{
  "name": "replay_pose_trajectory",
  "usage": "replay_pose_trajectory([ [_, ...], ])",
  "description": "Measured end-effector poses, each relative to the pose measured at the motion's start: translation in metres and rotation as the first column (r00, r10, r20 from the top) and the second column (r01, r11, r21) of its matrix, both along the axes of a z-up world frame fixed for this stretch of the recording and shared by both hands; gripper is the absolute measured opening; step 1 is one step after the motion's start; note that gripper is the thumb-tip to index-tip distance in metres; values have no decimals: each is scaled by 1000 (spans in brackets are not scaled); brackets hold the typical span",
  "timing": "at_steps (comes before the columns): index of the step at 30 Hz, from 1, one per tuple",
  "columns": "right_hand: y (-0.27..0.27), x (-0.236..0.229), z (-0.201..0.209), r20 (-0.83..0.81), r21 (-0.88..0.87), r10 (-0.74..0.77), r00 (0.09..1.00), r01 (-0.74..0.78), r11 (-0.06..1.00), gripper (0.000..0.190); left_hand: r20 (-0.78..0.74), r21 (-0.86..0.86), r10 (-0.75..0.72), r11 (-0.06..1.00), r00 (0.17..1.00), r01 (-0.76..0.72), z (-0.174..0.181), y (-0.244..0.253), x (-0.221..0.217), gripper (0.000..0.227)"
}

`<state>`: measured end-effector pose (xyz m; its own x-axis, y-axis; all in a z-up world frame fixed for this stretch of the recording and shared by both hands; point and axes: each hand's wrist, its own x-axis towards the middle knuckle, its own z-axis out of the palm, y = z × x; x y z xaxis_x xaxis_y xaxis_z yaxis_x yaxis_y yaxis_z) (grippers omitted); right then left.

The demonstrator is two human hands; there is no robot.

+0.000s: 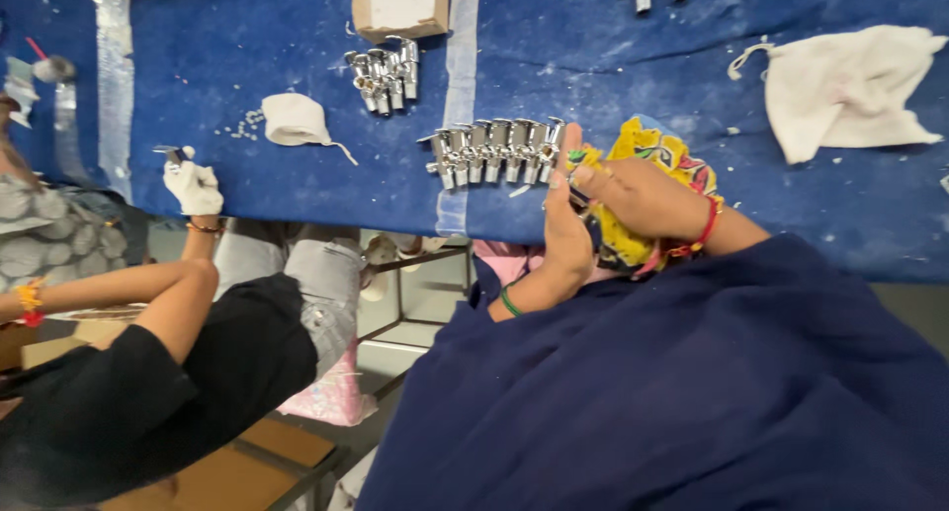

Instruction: The person wipes multiple small chrome-finished metal parts with a colorful cloth on a blue-covered table. They pick up each part, rub it with the cloth, and place it back in a row. Another person is visible nearby also wiping similar parts.

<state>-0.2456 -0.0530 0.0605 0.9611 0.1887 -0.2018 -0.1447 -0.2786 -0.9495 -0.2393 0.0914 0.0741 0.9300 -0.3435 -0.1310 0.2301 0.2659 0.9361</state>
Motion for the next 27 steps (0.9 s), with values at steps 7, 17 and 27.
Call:
replay_pose_trajectory([
  [7, 19, -3, 5, 177, -20, -124, 976, 130, 991, 52, -149, -130, 89, 986, 985, -108, 5, 7, 19, 68],
  [17, 18, -1, 12, 762, -296, 176, 623, 93, 951, 9, 27, -139, 83, 987, 996, -78, 7, 15, 17, 61],
  [27, 36, 7, -25, 508, 130, -169, 845, 119, 984, 34, 655, 112, 79, 974, 752, -199, 5, 18, -3, 62],
])
